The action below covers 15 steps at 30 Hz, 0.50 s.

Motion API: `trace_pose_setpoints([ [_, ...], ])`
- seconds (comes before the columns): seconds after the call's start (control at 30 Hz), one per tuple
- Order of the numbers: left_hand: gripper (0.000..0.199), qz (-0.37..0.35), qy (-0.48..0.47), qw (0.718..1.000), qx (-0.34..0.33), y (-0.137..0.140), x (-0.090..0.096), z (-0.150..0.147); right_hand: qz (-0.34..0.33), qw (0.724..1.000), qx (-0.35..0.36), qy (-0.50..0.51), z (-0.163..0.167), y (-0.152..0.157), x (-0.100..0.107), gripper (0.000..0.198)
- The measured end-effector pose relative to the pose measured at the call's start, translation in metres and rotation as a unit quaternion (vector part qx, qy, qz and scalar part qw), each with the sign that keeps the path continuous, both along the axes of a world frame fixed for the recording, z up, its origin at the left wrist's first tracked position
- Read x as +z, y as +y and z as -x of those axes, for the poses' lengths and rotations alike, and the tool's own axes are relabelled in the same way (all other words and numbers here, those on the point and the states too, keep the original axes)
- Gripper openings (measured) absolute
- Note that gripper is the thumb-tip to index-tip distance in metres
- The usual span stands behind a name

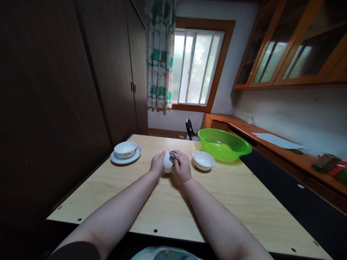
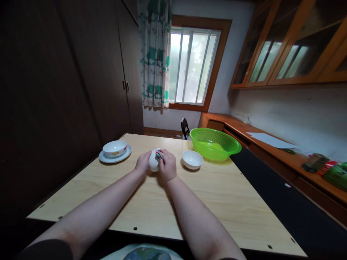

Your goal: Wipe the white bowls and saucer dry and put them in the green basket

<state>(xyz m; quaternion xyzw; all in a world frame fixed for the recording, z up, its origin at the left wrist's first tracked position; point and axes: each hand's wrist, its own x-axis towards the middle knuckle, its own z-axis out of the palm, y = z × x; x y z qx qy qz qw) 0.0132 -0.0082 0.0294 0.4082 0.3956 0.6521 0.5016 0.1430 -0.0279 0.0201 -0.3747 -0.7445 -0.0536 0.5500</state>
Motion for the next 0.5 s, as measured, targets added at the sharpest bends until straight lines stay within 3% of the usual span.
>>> trace_pose_setpoints([
  [0.23, 0.040, -0.044, 0.019, 0.998, -0.051, -0.0012, -0.0009, -0.0011, -0.040, 0.994, 0.028, -0.097, 0.0035, -0.0094, 0.0036, 0.038],
  [0.5, 0.039, -0.047, 0.102, 0.993, -0.028, 0.0048, -0.0057, 0.0025, -0.025, 0.998, 0.017, -0.061, 0.0038, -0.0087, 0.0041, 0.035],
])
